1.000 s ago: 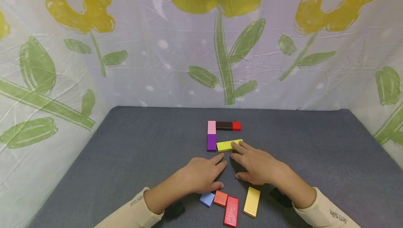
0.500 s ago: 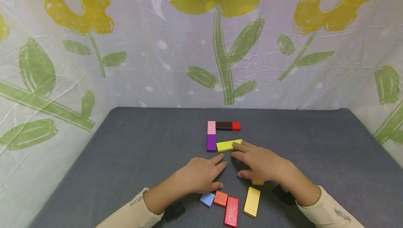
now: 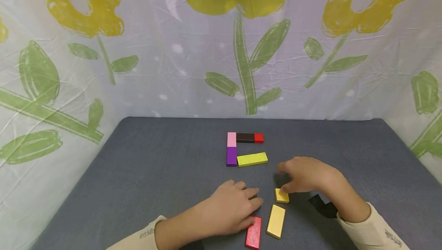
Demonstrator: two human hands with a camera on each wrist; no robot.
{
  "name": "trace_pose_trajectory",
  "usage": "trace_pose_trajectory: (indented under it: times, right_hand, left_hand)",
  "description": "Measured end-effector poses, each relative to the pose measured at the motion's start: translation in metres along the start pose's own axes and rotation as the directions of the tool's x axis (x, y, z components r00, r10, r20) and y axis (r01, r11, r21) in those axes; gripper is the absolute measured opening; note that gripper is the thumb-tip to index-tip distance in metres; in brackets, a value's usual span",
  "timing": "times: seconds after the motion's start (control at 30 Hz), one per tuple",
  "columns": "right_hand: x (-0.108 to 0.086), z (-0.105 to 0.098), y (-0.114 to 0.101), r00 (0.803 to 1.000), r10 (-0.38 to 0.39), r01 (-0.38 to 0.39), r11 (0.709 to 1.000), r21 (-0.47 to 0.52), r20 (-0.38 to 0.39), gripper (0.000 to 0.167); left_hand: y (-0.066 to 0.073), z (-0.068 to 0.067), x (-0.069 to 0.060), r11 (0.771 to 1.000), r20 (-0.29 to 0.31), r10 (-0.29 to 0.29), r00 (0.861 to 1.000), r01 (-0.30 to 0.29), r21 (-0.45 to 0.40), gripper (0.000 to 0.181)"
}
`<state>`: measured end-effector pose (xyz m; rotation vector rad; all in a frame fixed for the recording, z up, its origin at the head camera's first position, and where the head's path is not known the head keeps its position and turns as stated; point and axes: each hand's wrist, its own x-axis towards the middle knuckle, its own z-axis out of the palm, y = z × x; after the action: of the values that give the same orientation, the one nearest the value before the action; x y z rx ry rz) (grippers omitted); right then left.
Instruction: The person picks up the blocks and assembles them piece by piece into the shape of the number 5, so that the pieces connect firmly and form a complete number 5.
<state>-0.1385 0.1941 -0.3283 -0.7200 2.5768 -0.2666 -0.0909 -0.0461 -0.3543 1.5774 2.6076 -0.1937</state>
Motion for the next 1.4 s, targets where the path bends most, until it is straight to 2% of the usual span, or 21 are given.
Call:
trace_pose_trajectory:
  times: [0.07,0.17,0.27,0.4,0.47,0.5,0.6,0.7,0.77,0.83,0.9,1.0,1.17,1.4]
  right_hand:
    - [0.000,0.001,0.000,1.000,0.002,-0.002,1.000,0.017,0.010,0.040]
    - [0.001,0.005,-0.002,1.000,-0.014,0.013,0.999,0.042,0.016,0.036]
    - [0.002,0.009,-0.004,0.999,-0.043,0.042,0.998,0.052,0.016,0.025]
    - [0.004,0.012,-0.007,0.997,-0.078,0.077,0.996,0.050,0.021,0.029]
    - [0.006,0.012,-0.007,0.996,-0.081,0.079,0.996,0.048,0.024,0.031]
    - [0.006,0.012,-0.006,0.997,-0.078,0.076,0.996,0.052,0.026,0.031]
    - [0.009,0.012,-0.005,0.998,-0.065,0.064,0.997,0.053,0.027,0.031]
    - [0.012,0.012,-0.004,0.999,-0.048,0.046,0.997,0.055,0.024,0.030]
    - [0.013,0.012,-0.003,0.999,-0.041,0.040,0.998,0.055,0.014,0.030]
    - [0.014,0.012,-0.002,0.999,-0.036,0.035,0.998,0.056,0.002,0.029]
    - [0.015,0.011,-0.001,0.999,-0.037,0.038,0.998,0.059,-0.017,0.029]
    - [0.016,0.009,0.001,0.998,-0.037,0.039,0.998,0.058,-0.047,0.029]
    - [0.019,0.009,0.006,0.995,-0.046,0.049,0.998,0.028,-0.092,0.027]
    - [0.024,0.010,0.008,0.991,-0.045,0.046,0.999,-0.002,-0.130,0.022]
  left_hand:
    - [0.006,0.000,-0.001,0.997,0.013,0.072,0.997,-0.072,-0.030,0.044]
    - [0.015,0.002,-0.001,0.985,0.032,0.166,0.986,-0.164,-0.055,0.046]
    - [0.023,0.006,-0.001,0.972,0.007,0.235,0.972,-0.235,0.009,0.045]
    - [0.030,0.013,-0.002,0.950,-0.096,0.281,0.955,-0.262,0.168,0.038]
    - [0.031,0.016,-0.001,0.945,-0.138,0.288,0.948,-0.257,0.203,0.035]
    - [0.031,0.017,-0.001,0.945,-0.139,0.289,0.947,-0.258,0.200,0.035]
    - [0.031,0.018,0.002,0.953,-0.101,0.272,0.957,-0.253,0.167,0.041]
    - [0.028,0.017,0.003,0.972,0.009,0.221,0.975,-0.221,0.075,0.053]
    - [0.024,0.016,0.004,0.981,0.067,0.194,0.979,-0.194,0.005,0.060]
    - [0.021,0.015,0.004,0.984,0.094,0.175,0.980,-0.172,-0.038,0.065]
    - [0.018,0.013,0.005,0.983,0.098,0.172,0.980,-0.165,-0.078,0.066]
    - [0.015,0.008,0.008,0.985,0.099,0.156,0.983,-0.147,-0.095,0.068]
    - [0.008,0.002,0.020,0.982,0.171,0.106,0.980,-0.076,-0.174,0.072]
    - [0.001,0.003,0.030,0.984,0.192,0.018,0.981,0.016,-0.178,0.072]
